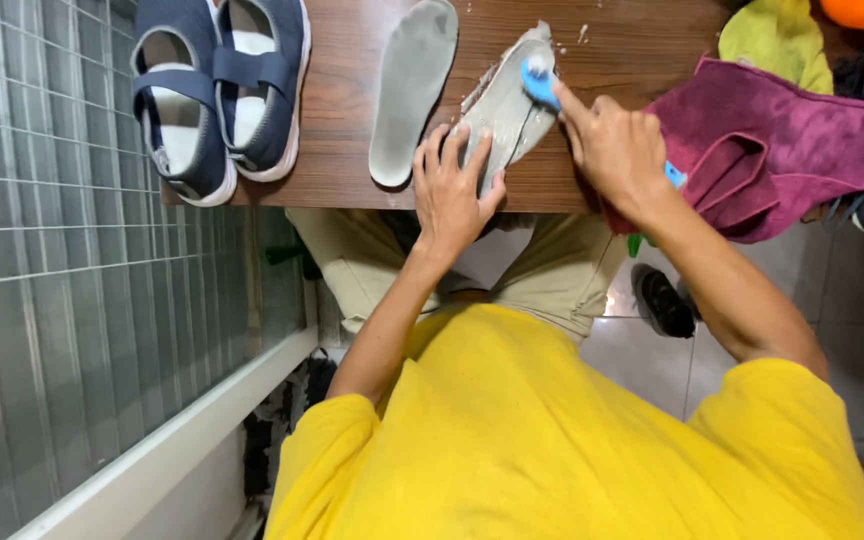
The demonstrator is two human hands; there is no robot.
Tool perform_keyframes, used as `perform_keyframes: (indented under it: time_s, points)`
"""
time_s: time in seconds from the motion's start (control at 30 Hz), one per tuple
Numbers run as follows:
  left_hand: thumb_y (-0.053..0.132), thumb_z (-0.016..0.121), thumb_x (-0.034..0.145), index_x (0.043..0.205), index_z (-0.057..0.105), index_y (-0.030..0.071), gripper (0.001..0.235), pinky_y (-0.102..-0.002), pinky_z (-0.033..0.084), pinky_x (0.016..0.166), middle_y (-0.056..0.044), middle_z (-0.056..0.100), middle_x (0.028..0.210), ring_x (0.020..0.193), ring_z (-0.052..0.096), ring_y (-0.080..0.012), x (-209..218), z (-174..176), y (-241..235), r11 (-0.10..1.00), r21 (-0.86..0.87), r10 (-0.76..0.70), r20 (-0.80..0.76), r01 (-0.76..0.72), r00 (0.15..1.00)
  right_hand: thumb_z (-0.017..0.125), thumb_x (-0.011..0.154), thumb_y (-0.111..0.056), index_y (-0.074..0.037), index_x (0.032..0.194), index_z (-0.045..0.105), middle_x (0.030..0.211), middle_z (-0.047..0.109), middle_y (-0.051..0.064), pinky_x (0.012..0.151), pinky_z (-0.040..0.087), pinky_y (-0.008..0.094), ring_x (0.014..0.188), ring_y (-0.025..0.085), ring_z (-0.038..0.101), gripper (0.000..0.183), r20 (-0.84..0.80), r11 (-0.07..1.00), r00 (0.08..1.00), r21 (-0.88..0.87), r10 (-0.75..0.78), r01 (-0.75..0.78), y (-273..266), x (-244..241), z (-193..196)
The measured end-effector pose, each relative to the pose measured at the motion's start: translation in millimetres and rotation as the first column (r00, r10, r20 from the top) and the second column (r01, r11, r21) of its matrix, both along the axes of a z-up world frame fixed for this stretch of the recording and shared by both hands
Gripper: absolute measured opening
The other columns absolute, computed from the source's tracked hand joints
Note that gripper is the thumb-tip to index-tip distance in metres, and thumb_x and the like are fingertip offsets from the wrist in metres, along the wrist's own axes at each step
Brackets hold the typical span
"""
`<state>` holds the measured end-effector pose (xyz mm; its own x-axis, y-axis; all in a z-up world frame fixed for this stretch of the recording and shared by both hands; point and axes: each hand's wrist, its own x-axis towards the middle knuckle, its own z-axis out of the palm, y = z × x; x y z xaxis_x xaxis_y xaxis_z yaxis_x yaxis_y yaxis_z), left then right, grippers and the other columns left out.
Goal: The person scrubs a shoe insole with a blue brush on a wooden table. They flip the insole over and continue scrubbing the other side. A pair of blue shoes and a second insole remain on the table throughout.
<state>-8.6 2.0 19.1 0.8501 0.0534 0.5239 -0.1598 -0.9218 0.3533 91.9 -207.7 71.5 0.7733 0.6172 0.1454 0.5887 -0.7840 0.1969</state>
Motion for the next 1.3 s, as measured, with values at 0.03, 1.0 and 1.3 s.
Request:
perform_keyframes:
  time_s: [0.03, 1.0, 1.3]
  points:
    - [0.032, 0.075, 0.088, 0.127, 0.068, 0.016, 0.043, -0.050, 0.047, 0.104, -0.012, 0.063, 0.128, 0.125, 0.056, -0.0359, 1.8, -7.8, 0.0, 1.000, 0.005, 0.003, 0.019, -0.003, 1.000, 0.053, 0.114, -0.037, -0.029, 0.155, 0.052, 0.063, 0.056, 0.005, 0.032, 0.042, 0.030, 0.038, 0.016, 0.049, 0.041, 0.019, 1.000, 1.000, 0.005, 0.003, -0.003, 6.8, -16.1, 4.9]
    - [0.035, 0.078, 0.081, 0.123, 0.072, 0.013, 0.048, -0.054, 0.040, 0.111, -0.015, 0.063, 0.125, 0.130, 0.055, -0.0397, 2.6, -19.7, -2.2, 0.999, -0.048, -0.007, 0.067, 0.010, 0.998, 0.057, 0.103, -0.032, -0.024, 0.141, 0.063, 0.074, 0.058, 0.010, 0.048, 0.055, 0.054, 0.054, 0.040, 0.069, 0.039, -0.027, 0.991, 0.997, 0.112, -0.067, 0.069, 14.2, -22.0, 7.3]
    - [0.034, 0.078, 0.082, 0.123, 0.073, 0.013, 0.046, -0.053, 0.040, 0.110, -0.014, 0.063, 0.126, 0.129, 0.055, -0.0390, 4.2, -21.5, -2.8, 0.999, -0.039, 0.009, 0.094, -0.006, 0.996, 0.054, 0.106, -0.034, -0.029, 0.139, 0.065, 0.070, 0.059, 0.013, 0.050, 0.055, 0.057, 0.056, 0.042, 0.068, 0.035, -0.132, 0.971, 0.981, 0.174, -0.139, 0.161, 11.2, -14.2, -6.6]
